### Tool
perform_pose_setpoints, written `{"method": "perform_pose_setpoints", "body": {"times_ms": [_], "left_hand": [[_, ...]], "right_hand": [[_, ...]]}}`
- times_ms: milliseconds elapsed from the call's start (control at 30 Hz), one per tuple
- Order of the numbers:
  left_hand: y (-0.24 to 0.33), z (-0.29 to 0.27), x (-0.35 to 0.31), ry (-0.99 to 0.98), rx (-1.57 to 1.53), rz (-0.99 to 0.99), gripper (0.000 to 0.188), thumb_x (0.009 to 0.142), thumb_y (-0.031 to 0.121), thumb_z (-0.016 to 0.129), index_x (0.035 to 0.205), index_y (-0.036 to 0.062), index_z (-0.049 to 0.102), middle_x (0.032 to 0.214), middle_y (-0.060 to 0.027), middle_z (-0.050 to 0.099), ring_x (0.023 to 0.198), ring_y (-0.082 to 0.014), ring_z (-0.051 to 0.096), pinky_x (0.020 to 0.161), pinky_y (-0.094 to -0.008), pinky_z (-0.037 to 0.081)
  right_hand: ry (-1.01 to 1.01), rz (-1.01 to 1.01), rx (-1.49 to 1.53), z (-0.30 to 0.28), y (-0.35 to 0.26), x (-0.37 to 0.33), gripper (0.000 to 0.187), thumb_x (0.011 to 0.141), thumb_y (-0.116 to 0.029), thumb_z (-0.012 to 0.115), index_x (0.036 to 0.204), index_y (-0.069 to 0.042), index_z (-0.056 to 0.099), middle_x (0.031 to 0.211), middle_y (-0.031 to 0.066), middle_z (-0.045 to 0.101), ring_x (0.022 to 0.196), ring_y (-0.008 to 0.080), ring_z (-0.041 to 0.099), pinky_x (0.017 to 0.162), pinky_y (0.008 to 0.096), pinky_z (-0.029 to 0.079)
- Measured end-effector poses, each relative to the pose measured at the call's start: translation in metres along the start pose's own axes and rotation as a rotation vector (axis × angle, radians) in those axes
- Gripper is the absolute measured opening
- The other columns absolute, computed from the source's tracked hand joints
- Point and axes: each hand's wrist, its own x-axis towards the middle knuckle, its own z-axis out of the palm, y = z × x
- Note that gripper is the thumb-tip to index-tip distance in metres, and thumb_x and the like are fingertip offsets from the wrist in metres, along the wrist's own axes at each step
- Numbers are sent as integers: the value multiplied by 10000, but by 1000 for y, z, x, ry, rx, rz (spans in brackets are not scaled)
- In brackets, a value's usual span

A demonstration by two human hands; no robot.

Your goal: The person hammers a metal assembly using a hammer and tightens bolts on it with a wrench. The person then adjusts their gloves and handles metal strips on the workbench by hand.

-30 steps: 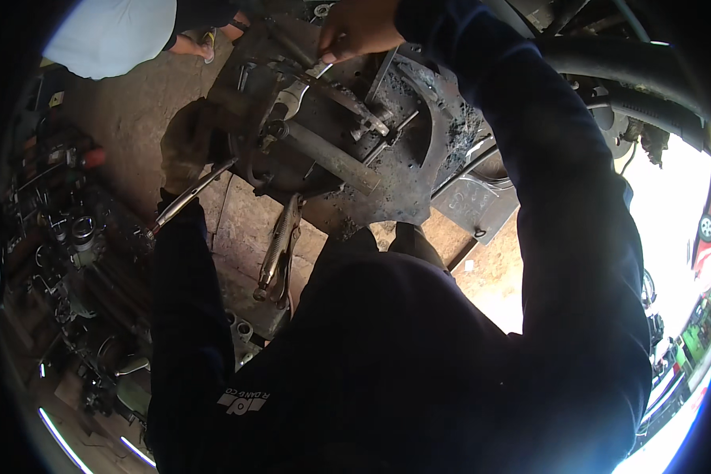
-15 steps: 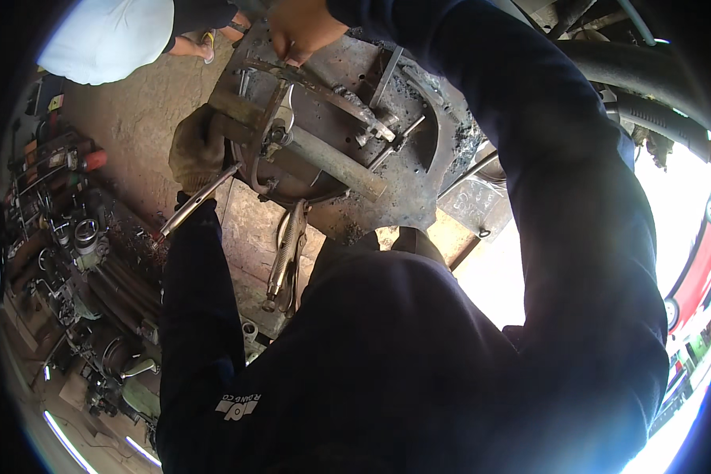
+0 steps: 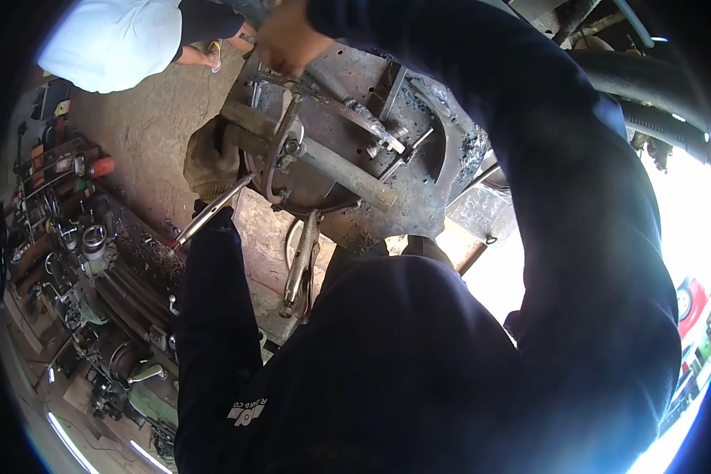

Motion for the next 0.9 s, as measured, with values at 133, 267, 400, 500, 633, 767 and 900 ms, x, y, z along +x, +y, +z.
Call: {"method": "perform_pose_setpoints", "body": {"times_ms": [133,267,400,500,633,767,900], "left_hand": [[5,-3,7,-42,-50,-55,378,855,479,702,1027,145,745,993,-130,736,900,-350,705,783,-472,552],[12,-8,9,-98,-29,-63,355,895,437,675,1059,131,751,1005,-117,742,932,-332,709,794,-437,554],[1,-4,9,-96,-53,-24,344,901,397,662,1063,104,742,951,-140,740,898,-357,711,777,-438,550],[7,-6,12,-131,-107,-3,332,910,359,646,1068,81,735,917,-169,732,874,-382,707,767,-442,545],[0,-2,11,-139,-61,47,312,920,317,632,1065,59,729,913,-190,726,865,-402,698,755,-449,540],[3,-3,13,-108,-111,116,302,926,296,629,1048,37,722,908,-193,724,853,-406,693,744,-451,536],[3,-2,16,-137,-138,90,325,937,322,621,1042,31,720,914,-192,730,857,-390,704,759,-442,542]], "right_hand": [[413,90,33,31,-11,-52,308,998,-332,595,994,-65,749,1034,130,703,912,308,648,872,484,517],[497,259,274,45,-46,-82,222,946,-225,663,1100,-91,753,972,107,741,893,273,697,825,431,515],[468,329,675,59,-71,-100,225,962,-262,663,1022,-69,763,897,120,746,840,296,709,813,418,526],[437,316,634,91,-85,-115,224,988,-240,633,1103,-84,745,902,110,737,842,275,692,810,418,521],[510,401,554,97,-81,-135,292,1027,-251,568,1226,-58,657,1054,128,700,950,306,654,873,443,506],[536,381,504,97,-73,-139,353,1038,-243,541,1352,-88,584,1240,163,636,1115,337,612,977,455,483],[538,341,360,68,-70,-138,382,1005,-273,593,1337,-85,602,1214,155,656,1107,323,626,962,456,493]]}}
